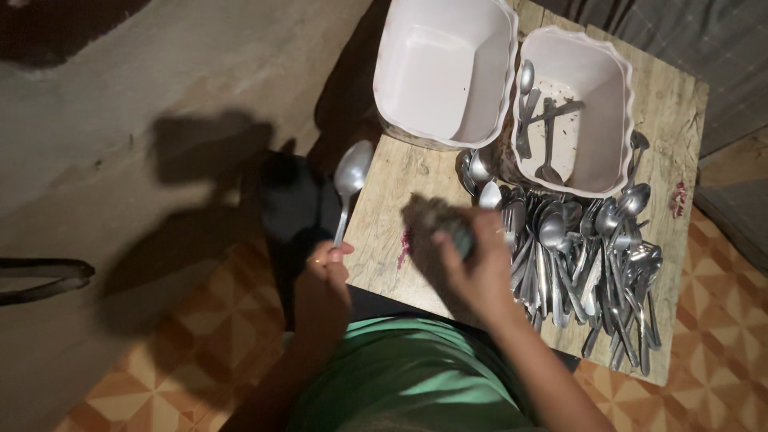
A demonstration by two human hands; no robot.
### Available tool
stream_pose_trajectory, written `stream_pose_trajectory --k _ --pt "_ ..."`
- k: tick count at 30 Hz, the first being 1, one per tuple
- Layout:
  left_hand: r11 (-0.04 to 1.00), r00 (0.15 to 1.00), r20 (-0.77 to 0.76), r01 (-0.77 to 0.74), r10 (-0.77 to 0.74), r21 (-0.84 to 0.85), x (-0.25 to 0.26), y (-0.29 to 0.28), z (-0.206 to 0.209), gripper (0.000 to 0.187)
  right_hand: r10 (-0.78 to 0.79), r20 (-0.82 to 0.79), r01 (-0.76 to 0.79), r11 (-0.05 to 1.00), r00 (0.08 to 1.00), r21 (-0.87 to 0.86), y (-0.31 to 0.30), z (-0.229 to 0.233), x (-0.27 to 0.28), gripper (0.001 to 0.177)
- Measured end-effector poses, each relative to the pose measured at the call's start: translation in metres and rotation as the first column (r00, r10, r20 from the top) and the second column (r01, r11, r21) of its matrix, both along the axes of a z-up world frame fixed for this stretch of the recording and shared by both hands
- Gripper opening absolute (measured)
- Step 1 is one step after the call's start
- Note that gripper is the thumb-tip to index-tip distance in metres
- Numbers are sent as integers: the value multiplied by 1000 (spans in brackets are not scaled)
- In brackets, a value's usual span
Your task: The person wipes multiple metal spoons and forks with a cloth on a wooden table. The person picks each utensil from a pile, wipes it, and places it into a white plastic container. The process is repeated for many items.
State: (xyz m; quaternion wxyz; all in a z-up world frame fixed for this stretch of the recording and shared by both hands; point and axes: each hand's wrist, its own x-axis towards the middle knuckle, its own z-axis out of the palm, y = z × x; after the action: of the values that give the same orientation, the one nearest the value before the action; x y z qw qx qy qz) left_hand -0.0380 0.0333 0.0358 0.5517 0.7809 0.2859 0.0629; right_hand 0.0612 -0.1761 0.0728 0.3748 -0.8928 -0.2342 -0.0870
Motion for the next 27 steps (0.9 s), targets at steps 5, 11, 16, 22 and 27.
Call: stream_pose_trajectory --k 5,11,16,22,27 --pt "989 971 196 -127 139 -73 -7 8 -9 27 621 31 -588 756 783 -287 12 -27 -10 50" --pt "959 956 229 -123 184 -256 -11 5 -27 27 487 109 -427 837 867 -343 77 -44 77 27" --pt "907 922 244 -196 300 -373 -12 22 -42 30 800 118 -771 599 588 -217 85 -29 33 24" --pt "992 963 244 -97 112 -75 -12 16 -37 37 529 94 -456 798 844 -394 83 -30 49 24" --pt "975 973 179 -107 143 -196 -12 9 -21 35 -112 19 113 987 994 -117 46 -2 39 18"
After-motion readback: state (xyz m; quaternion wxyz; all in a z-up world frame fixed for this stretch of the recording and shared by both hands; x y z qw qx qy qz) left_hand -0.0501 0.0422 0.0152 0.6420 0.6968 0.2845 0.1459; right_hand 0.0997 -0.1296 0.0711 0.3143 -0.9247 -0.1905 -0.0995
